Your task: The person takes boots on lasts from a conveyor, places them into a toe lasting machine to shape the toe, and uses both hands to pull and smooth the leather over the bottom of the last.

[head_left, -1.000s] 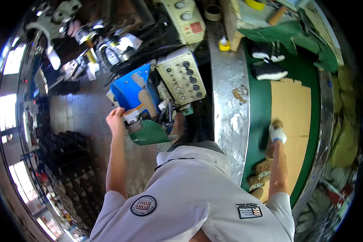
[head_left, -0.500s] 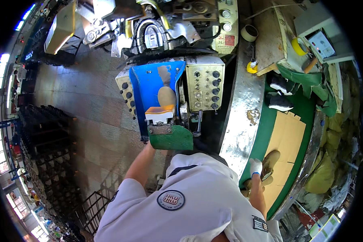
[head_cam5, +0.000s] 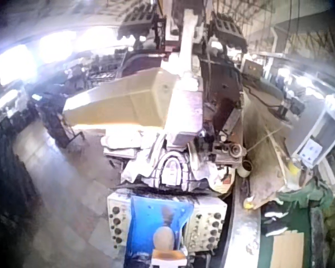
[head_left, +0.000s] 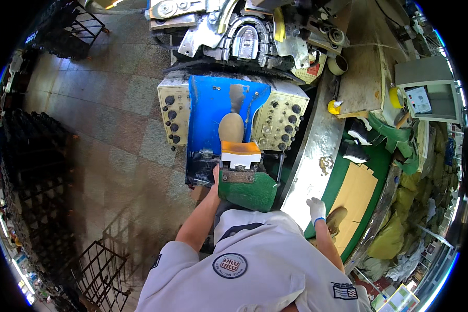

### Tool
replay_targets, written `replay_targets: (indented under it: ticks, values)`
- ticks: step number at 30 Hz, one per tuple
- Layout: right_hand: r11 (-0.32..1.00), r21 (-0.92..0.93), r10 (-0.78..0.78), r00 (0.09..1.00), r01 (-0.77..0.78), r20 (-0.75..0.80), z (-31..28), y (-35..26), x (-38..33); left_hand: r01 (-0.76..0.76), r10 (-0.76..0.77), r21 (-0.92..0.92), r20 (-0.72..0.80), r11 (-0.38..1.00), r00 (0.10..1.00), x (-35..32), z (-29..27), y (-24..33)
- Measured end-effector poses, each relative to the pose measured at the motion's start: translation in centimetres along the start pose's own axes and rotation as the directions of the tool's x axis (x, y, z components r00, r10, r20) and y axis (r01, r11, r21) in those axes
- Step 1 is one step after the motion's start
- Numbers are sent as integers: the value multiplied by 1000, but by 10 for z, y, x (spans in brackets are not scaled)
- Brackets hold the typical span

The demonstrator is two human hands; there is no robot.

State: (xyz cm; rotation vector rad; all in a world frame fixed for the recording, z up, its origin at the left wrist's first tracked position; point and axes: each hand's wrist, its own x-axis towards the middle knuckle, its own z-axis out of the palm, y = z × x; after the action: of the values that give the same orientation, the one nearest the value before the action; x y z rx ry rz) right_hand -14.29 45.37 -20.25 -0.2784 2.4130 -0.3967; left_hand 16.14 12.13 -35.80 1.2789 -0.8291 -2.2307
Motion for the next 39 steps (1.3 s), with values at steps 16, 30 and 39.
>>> replay_targets:
  ticks: [16, 30, 39]
  values:
    - [871, 485, -63, 997, 73, -38, -24, -106, -10, -163, 183, 658, 38, 736, 982, -91, -19, 230]
    - [-218, 925, -827, 563, -312, -4, -67, -383, -154, 30, 269, -458, 574, 889, 773, -197, 134, 276]
    - [-388, 890, -708, 696, -240, -121, -142, -269, -106, -488, 297, 259, 535, 834, 791, -183, 287, 279]
